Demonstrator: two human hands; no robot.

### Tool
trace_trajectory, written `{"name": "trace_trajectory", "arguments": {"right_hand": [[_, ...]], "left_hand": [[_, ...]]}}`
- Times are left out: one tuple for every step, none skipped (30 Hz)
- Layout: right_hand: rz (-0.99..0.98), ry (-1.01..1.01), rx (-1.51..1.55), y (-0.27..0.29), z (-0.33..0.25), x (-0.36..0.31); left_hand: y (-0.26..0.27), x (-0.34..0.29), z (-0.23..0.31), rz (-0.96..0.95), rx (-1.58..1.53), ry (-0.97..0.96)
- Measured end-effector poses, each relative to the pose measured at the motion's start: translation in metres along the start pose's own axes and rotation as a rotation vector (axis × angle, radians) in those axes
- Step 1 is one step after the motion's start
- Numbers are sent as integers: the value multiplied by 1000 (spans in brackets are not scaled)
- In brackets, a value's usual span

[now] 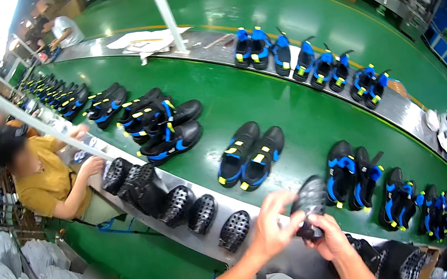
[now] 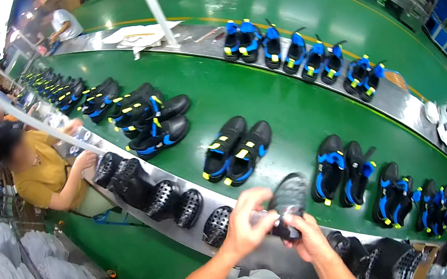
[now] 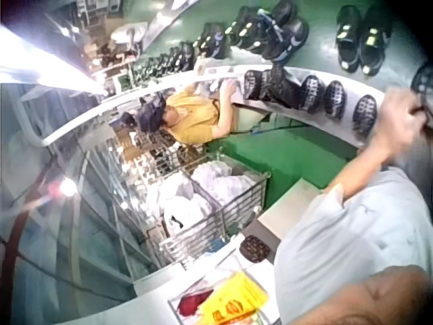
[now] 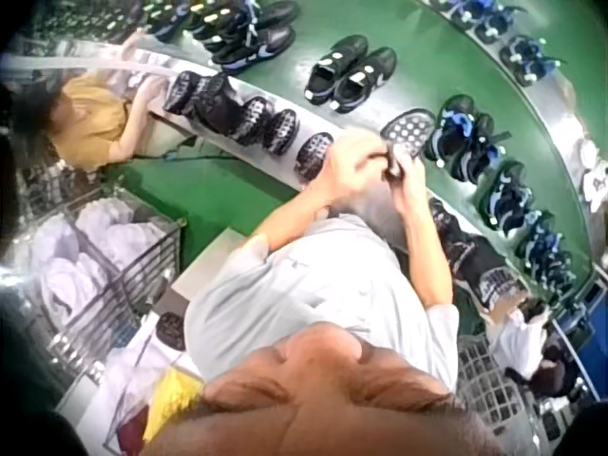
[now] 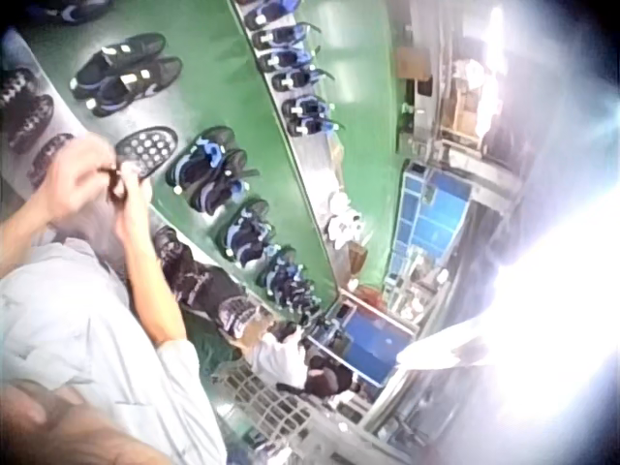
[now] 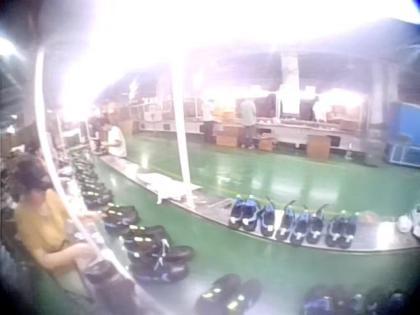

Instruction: The person assembles black and blue athletic shoes on a green conveyor belt in a factory. They repeatedly pick up black shoe soles, insert them into the shoe uppers, and place the completed pairs back on the belt. The person also retrieves additional soles from a nearby white bag when needed.

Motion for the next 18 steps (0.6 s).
{"name": "trace_trajectory", "arguments": {"right_hand": [[-82,-133,-74,16,1,-8],[-123,-211,-165,27,3,-13],[-45,-195,-188,29,6,-18],[56,-24,-493,38,0,-23],[158,138,-800,46,-9,-27],[340,313,-1156,44,-29,-42],[344,300,-1263,43,-43,-53],[368,325,-1375,49,-44,-56],[386,347,-1490,58,-45,-58],[435,366,-1439,72,-42,-60],[473,330,-1374,85,-44,-56],[507,295,-1310,99,-46,-51],[538,262,-1244,115,-46,-44],[569,221,-1080,130,-48,-35],[595,211,-1074,143,-54,-32],[612,206,-1107,153,-59,-26],[623,204,-1145,160,-65,-18],[640,186,-1204,171,-69,-7]], "left_hand": [[-20,4,-18,36,-247,328],[-41,17,-22,-163,-595,576],[-58,21,-18,-291,-819,798],[-67,23,-27,-298,-719,693],[-79,26,-43,-298,-620,582],[-89,26,-59,-200,-540,580],[-99,26,-63,-110,-454,579],[-113,24,-66,-103,-500,636],[-130,22,-67,-114,-472,621],[-145,20,-68,-125,-442,603],[-158,19,-70,-132,-412,585],[-170,25,-75,-203,-188,516],[-182,31,-86,-209,45,456],[-193,39,-94,-206,274,385],[-203,47,-102,-199,500,309],[-209,63,-101,-242,528,271],[-217,76,-108,-244,530,67],[-229,86,-114,-275,517,-102]]}}
Point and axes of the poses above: each hand's wrist, its own x-axis towards the middle knuckle, its own y-axis out of the back of the hand, z = x × y, the point moved 3 cm from there along x, towards the middle knuckle, and after that the axes turned 10 degrees about z, right-handed, at the moved point
